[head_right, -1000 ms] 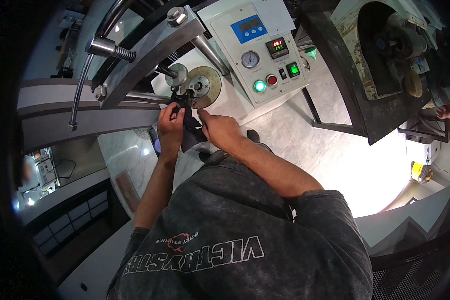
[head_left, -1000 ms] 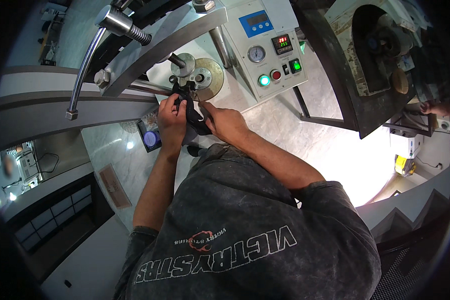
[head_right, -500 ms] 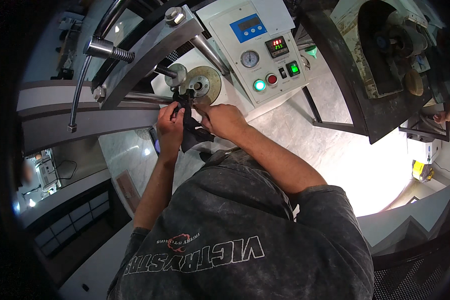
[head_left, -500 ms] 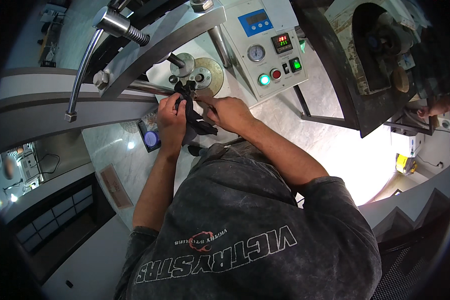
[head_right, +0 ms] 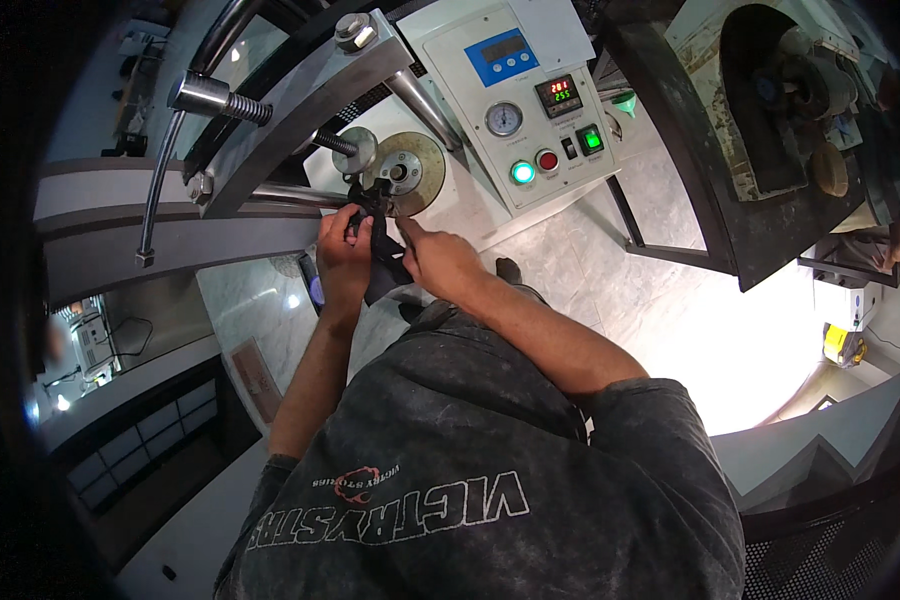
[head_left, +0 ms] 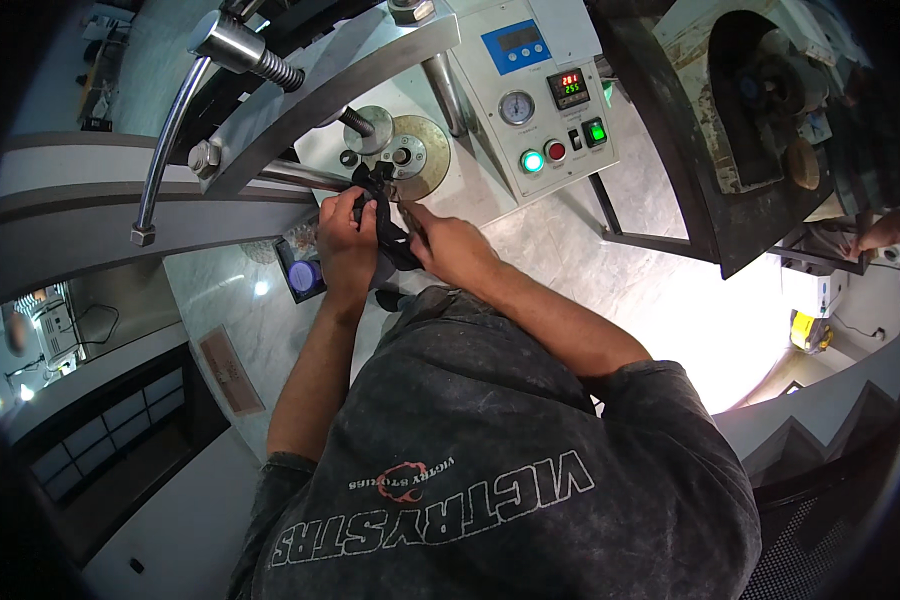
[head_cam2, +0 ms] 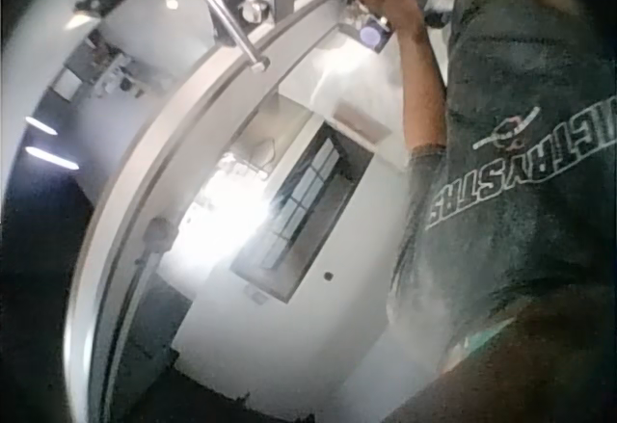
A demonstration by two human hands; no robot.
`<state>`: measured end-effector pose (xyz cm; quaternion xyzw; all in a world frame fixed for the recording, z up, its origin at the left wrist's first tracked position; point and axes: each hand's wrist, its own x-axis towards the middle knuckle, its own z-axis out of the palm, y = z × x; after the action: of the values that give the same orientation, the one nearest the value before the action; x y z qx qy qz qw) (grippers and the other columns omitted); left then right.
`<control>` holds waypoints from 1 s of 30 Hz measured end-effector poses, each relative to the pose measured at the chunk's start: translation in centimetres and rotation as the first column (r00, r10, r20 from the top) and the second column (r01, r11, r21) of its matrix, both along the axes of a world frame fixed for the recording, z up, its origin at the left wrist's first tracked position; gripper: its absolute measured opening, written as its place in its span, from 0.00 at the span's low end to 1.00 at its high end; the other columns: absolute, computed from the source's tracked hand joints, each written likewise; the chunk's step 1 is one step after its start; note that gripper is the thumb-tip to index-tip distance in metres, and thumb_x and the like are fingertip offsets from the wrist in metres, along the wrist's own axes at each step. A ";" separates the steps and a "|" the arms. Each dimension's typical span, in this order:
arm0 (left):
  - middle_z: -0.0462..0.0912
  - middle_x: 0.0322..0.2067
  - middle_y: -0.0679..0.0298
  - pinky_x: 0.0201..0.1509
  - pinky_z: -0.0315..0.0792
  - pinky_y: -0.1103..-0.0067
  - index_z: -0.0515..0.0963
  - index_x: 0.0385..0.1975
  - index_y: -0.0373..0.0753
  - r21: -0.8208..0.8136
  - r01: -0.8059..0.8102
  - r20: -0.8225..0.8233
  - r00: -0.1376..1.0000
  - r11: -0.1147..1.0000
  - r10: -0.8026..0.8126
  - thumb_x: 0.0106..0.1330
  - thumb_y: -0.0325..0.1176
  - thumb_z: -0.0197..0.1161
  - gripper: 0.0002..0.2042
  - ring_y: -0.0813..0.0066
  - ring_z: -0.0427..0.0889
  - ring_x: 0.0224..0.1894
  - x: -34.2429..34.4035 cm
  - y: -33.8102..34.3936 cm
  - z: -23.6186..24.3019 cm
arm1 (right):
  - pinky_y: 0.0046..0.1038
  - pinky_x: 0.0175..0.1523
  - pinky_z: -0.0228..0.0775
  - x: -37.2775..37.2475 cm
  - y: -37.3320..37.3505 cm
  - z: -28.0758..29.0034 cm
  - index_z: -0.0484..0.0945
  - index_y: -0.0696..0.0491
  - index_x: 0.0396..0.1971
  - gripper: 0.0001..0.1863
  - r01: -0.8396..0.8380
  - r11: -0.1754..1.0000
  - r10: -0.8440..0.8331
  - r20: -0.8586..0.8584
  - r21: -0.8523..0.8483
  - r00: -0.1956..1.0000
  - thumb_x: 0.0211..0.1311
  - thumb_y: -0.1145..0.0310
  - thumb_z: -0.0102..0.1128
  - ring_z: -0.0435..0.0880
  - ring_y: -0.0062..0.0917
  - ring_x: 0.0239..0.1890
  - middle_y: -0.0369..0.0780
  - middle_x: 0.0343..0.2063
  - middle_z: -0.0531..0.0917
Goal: The recorder uses a dental press machine and tools to shape a dental prosthetic piece.
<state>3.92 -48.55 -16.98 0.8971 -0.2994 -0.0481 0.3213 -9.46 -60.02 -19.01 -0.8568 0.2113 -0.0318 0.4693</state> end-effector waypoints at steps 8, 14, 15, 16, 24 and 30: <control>0.76 0.35 0.57 0.39 0.74 0.70 0.81 0.45 0.38 0.044 0.000 0.003 1.000 0.999 0.000 0.67 0.33 0.64 0.10 0.66 0.77 0.31 -0.7 -0.4 0.8 | 0.51 0.46 0.76 0.1 0.5 -1.0 0.60 0.60 0.68 0.32 -0.038 0.999 0.034 0.101 0.035 0.994 0.66 0.68 0.55 0.85 0.53 0.40 0.57 0.37 0.84; 0.74 0.32 0.63 0.35 0.71 0.77 0.81 0.43 0.37 0.017 -0.048 -0.072 0.996 0.999 0.049 0.65 0.36 0.69 0.12 0.77 0.72 0.27 -0.8 -0.1 0.5 | 0.51 0.48 0.75 -0.3 0.9 -0.9 0.58 0.63 0.68 0.32 -0.078 0.995 0.072 0.092 0.062 0.993 0.67 0.68 0.53 0.83 0.55 0.41 0.59 0.42 0.82; 0.75 0.33 0.62 0.37 0.72 0.76 0.80 0.42 0.36 0.043 -0.049 -0.092 0.994 0.998 0.053 0.66 0.36 0.68 0.12 0.74 0.74 0.28 -1.1 -0.3 0.9 | 0.50 0.48 0.75 -0.5 1.0 -1.0 0.57 0.63 0.68 0.32 -0.061 0.996 0.054 0.119 0.064 0.991 0.67 0.68 0.53 0.83 0.55 0.42 0.59 0.41 0.82; 0.75 0.33 0.60 0.38 0.72 0.74 0.80 0.42 0.36 0.068 -0.050 -0.112 0.992 0.996 0.057 0.67 0.37 0.66 0.12 0.72 0.76 0.29 -1.2 -0.4 1.2 | 0.50 0.48 0.76 -0.5 1.1 -1.0 0.57 0.63 0.68 0.32 -0.045 0.997 0.036 0.144 0.065 0.989 0.67 0.68 0.53 0.83 0.55 0.42 0.60 0.41 0.82; 0.72 0.27 0.65 0.33 0.68 0.77 0.79 0.40 0.36 -0.019 -0.052 -0.086 0.995 0.998 0.050 0.65 0.36 0.70 0.12 0.78 0.70 0.26 -0.6 -0.1 0.0 | 0.50 0.48 0.76 -0.4 1.5 -0.3 0.55 0.62 0.69 0.35 -0.019 0.996 0.006 0.152 0.084 0.988 0.65 0.70 0.55 0.83 0.56 0.43 0.61 0.42 0.82; 0.73 0.25 0.71 0.29 0.67 0.82 0.77 0.43 0.36 -0.181 -0.056 -0.448 0.894 0.982 -0.032 0.67 0.36 0.69 0.13 0.86 0.71 0.26 -0.5 0.7 -0.8 | 0.50 0.48 0.76 -0.5 1.2 -0.8 0.53 0.61 0.70 0.36 -0.036 0.996 0.029 0.086 0.079 0.996 0.63 0.71 0.56 0.83 0.56 0.44 0.59 0.42 0.82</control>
<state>3.42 -47.88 -17.82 0.8290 -0.2148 -0.2230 0.4658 -9.99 -58.80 -19.83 -0.8383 0.1784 -0.0521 0.5126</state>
